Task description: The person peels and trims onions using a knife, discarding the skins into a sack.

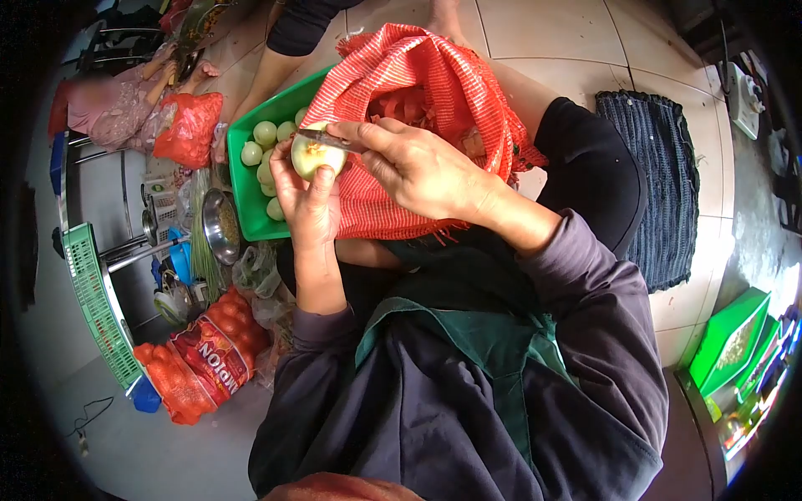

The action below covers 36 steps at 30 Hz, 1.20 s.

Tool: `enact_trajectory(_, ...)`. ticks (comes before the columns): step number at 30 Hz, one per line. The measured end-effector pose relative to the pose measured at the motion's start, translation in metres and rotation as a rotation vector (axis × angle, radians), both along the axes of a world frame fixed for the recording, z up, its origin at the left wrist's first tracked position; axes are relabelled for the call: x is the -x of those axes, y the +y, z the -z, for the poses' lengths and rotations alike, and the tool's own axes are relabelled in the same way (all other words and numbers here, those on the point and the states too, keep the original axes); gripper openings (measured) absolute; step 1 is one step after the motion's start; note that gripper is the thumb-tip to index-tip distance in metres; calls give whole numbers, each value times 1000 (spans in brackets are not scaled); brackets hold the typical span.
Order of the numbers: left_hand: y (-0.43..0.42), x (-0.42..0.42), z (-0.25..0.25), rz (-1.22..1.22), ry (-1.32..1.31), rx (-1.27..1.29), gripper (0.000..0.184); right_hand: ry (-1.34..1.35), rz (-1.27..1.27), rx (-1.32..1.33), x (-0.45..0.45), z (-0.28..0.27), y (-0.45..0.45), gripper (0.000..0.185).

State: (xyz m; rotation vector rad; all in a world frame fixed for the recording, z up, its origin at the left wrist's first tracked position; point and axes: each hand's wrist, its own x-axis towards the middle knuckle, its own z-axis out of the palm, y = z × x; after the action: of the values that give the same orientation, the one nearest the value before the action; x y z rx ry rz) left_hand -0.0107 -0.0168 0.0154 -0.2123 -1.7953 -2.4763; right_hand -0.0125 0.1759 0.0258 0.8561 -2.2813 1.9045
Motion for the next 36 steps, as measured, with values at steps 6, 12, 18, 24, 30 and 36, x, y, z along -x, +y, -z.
enact_trajectory(6, 1, 0, -2, -4, 1, -8, 67, -226, -132, 154, -2, 0, 1, 45)
enact_trajectory(12, 1, -1, 0, -38, 5, 7, 66, -46, -34, -26, -4, -4, -2, 43)
enact_trajectory(18, 4, -2, 1, -53, 6, 42, 66, -45, 19, 91, 0, 7, -6, 39)
enact_trajectory(24, 2, -2, 0, -31, -27, -38, 64, -445, -143, 154, 1, -9, 7, 38)
enact_trajectory(30, 4, -2, 0, -41, 24, -6, 65, -123, -91, 147, -3, -1, -3, 42)
enact_trajectory(36, 10, -3, 0, -69, 79, 46, 65, -30, 49, 34, -5, 6, -11, 42)
